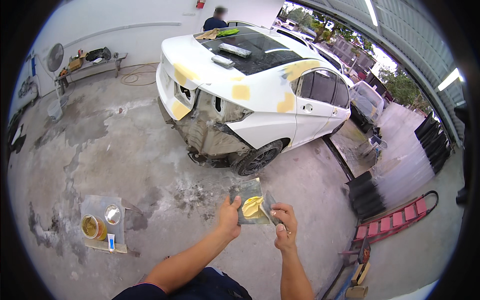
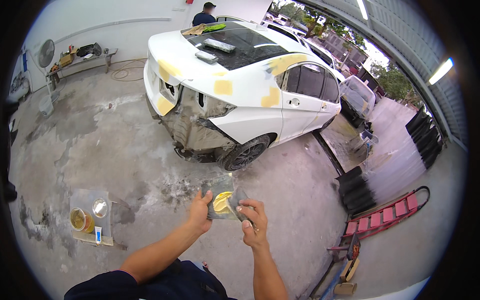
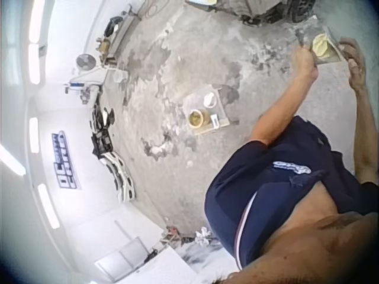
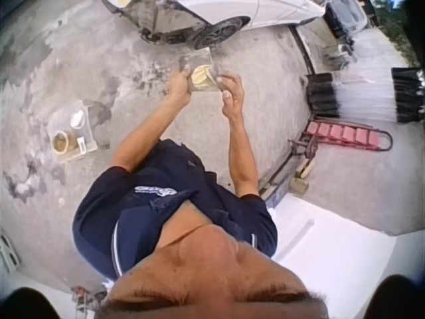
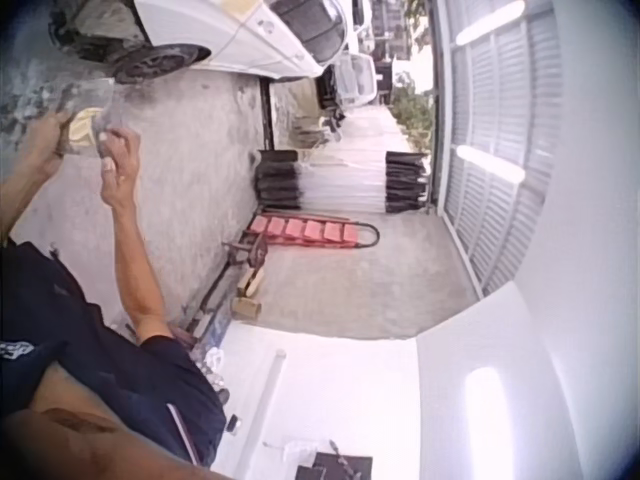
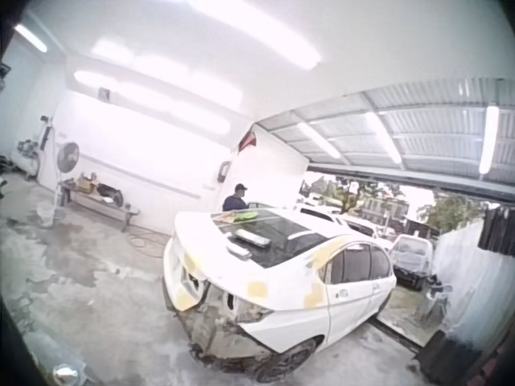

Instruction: The person mixes body filler on a metal spreader and applies it to the car's roof and door frame using a putty knife. The person spreads the filler evenly across the surface.

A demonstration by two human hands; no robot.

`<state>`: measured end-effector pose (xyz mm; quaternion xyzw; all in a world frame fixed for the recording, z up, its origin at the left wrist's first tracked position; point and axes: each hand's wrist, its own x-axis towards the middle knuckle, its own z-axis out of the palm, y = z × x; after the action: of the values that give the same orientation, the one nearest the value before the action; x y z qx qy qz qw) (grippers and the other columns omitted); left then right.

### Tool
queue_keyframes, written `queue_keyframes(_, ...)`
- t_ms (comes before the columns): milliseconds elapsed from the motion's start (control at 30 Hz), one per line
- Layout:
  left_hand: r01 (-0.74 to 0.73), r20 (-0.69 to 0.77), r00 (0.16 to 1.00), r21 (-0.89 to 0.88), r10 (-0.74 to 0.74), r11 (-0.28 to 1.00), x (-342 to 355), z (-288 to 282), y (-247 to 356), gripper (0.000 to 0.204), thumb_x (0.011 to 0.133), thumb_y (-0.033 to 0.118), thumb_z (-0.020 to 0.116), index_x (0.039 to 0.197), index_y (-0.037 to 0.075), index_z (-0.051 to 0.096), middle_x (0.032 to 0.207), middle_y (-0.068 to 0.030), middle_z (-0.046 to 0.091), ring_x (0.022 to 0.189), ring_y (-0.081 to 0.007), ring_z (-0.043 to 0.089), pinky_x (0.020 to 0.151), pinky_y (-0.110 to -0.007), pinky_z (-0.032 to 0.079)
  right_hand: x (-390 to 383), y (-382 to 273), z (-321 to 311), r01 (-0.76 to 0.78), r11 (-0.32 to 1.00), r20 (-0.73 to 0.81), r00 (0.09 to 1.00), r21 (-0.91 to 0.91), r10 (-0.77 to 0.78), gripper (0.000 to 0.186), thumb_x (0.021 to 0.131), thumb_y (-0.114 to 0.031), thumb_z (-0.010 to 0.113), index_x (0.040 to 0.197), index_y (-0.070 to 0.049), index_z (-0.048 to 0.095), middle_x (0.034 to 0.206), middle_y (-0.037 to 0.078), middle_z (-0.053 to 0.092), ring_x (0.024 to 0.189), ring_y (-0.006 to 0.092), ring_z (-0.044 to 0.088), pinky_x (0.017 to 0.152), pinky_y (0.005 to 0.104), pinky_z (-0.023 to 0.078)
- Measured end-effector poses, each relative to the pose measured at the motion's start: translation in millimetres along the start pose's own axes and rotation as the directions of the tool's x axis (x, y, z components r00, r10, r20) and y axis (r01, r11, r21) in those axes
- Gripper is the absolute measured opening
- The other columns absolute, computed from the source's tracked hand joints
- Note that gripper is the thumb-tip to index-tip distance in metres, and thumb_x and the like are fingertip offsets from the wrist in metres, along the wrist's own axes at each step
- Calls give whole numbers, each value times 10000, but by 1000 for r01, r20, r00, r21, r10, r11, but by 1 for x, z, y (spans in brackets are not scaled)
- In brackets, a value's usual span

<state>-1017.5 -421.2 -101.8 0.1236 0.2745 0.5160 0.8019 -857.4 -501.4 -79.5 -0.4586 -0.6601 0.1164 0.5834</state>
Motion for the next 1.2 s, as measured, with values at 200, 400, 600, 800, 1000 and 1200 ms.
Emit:
queue_keyframes(200, -46, 78, 996, -84, 52, 995, -7, 22, -9, 319, 1074, 160, 503, 1378, 66, 485, 1274, -67, 614, 1108, -191, 623, 949, -375, 536, -13, 11, -28, 27, 928, 73, 997, -372, 0, 373, 974, -339, 521, 1098, -34, 697, 1188, 183, 631, 1138, 277, 553, 943, 401, 464)
queue_keyframes(400, -78, 104, 991, -64, 84, 995, -12, 47, -18, 293, 1075, 168, 516, 1347, 58, 508, 1239, -50, 632, 1071, -175, 635, 926, -347, 545, -27, -6, -16, -170, 862, -324, 878, 478, 352, 396, 1014, -338, 435, 1189, -52, 644, 1201, 128, 630, 1207, 280, 526, 1044, 428, 422)
queue_keyframes(600, -311, 197, 945, 306, 260, 900, -7, 40, -5, 383, 1074, 211, 532, 1418, 47, 491, 1146, -86, 670, 1022, -149, 644, 893, -298, 528, -14, -33, -72, 40, 765, 18, 999, -643, -37, 294, 836, -167, 639, 1114, -159, 733, 1274, 59, 650, 1191, 322, 510, 1024, 459, 374)
queue_keyframes(800, -613, 546, 788, 651, 284, 448, -33, 45, -3, 389, 1076, 211, 504, 1460, 171, 550, 809, -127, 703, 652, -124, 614, 630, -318, 498, 14, -49, -53, 223, 689, 236, 969, -690, -78, 246, 777, -198, 698, 1014, -224, 759, 1132, -64, 719, 1122, 190, 627, 957, 521, 323)
queue_keyframes(1000, -871, 733, 477, 467, 485, 151, -37, 46, 34, 390, 1070, 175, 508, 1453, 106, 533, 837, -133, 682, 685, -130, 624, 669, -319, 520, -17, -38, -52, 289, 663, 279, 952, -691, -125, 246, 722, -212, 723, 964, -225, 765, 1127, -91, 715, 1080, 165, 642, 937, 499, 327)
queue_keyframes(1200, -261, 165, 960, 218, 228, 941, -32, 39, 2, 384, 1082, 162, 498, 1443, 38, 458, 1308, -52, 618, 1088, -173, 618, 935, -309, 524, -40, -20, -9, 218, 919, -386, 919, 329, -81, 470, 1071, -442, 420, 1227, -51, 629, 1354, 252, 565, 1277, 352, 533, 1150, 520, 326)
